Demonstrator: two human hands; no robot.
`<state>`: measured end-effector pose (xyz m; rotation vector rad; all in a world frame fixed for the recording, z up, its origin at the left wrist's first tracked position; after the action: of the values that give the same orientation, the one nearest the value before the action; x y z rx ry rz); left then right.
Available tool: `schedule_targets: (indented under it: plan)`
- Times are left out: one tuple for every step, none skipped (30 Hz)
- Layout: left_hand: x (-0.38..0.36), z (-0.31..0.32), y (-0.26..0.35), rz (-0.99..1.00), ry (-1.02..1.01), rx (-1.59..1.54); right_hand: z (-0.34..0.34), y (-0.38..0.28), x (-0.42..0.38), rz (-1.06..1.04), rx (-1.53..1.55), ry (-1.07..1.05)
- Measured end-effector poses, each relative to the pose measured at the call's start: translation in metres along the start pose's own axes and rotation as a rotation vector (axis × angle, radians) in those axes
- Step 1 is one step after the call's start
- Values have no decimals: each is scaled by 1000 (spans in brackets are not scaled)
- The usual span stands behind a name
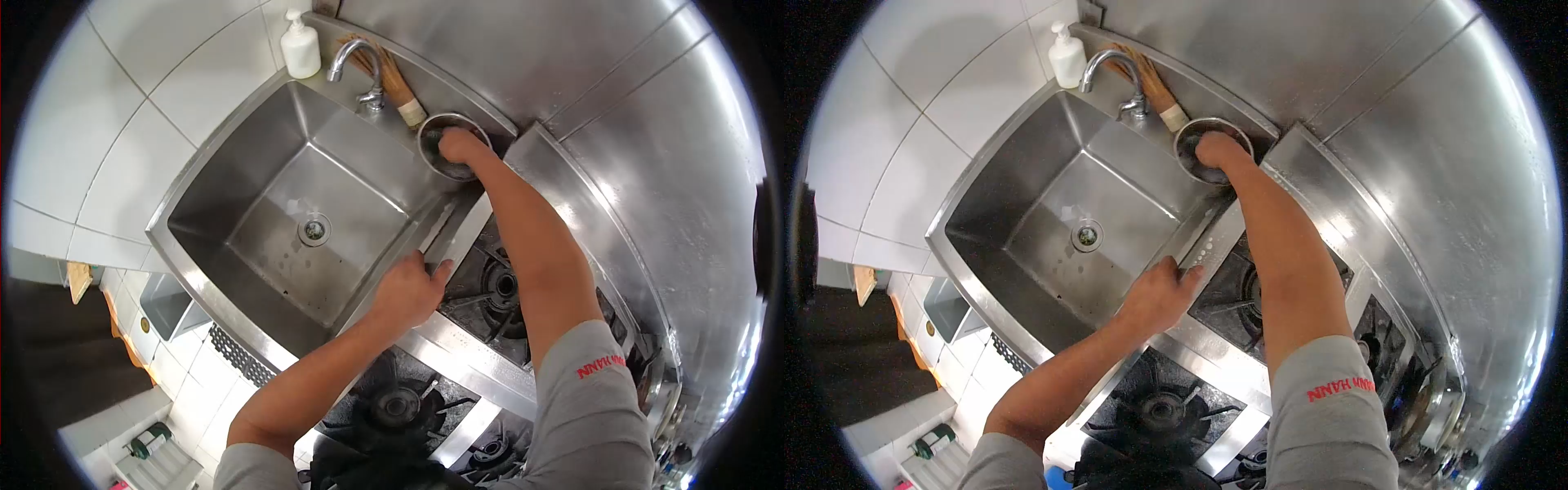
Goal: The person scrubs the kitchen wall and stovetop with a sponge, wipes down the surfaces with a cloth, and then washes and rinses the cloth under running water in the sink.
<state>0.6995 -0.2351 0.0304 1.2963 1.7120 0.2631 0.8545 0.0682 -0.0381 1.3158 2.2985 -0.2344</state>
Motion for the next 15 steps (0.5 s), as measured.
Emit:
schedule_targets:
  plan:
    - [1,2,-2,-9,12,-7,-2,10,-5,-83,-75,-69]
    - [3,3,-5,-14,19,-16,-26,7,-32,-26,-114,27]
    - [3,6,-6,-14,17,-26,-51,0,-69,82,444,319]
    - [2,8,-6,-14,24,-10,-69,-8,-110,195,989,629]
    - [2,6,-4,-9,31,5,-73,-7,-142,297,1520,965]
    - [3,6,-3,-5,42,22,-68,-5,-159,260,1734,1095]
    - [3,7,-3,19,29,12,-62,-1,-172,197,1947,1230]
    - [4,7,-4,39,20,4,-54,5,-186,107,2160,1363]
    - [4,8,-4,55,15,-2,-43,12,-207,138,2221,1482]
    - [4,8,-3,57,12,3,-29,15,-227,165,2286,1594]
    - [4,8,-3,54,13,6,-17,16,-247,189,2354,1699]
    - [4,8,-4,45,15,10,-8,17,-275,277,2326,1842]
    - [4,8,-3,62,17,0,0,21,-301,366,2293,1979]
    - [3,7,-2,76,21,-10,10,29,-324,472,2167,2108]
    - [3,7,-2,88,24,-17,18,33,-339,582,2034,2227]
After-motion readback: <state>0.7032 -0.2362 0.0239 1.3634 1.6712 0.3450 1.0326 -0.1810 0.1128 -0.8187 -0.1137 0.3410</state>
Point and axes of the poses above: each hand's wrist, its own x-axis towards the middle knuckle, its own z-axis out of the palm, y = z × x, the point moved 4 cm from there along x, towards the middle knuckle, and after that the axes turned 13 degrees about -z, right-handed, at the moved point
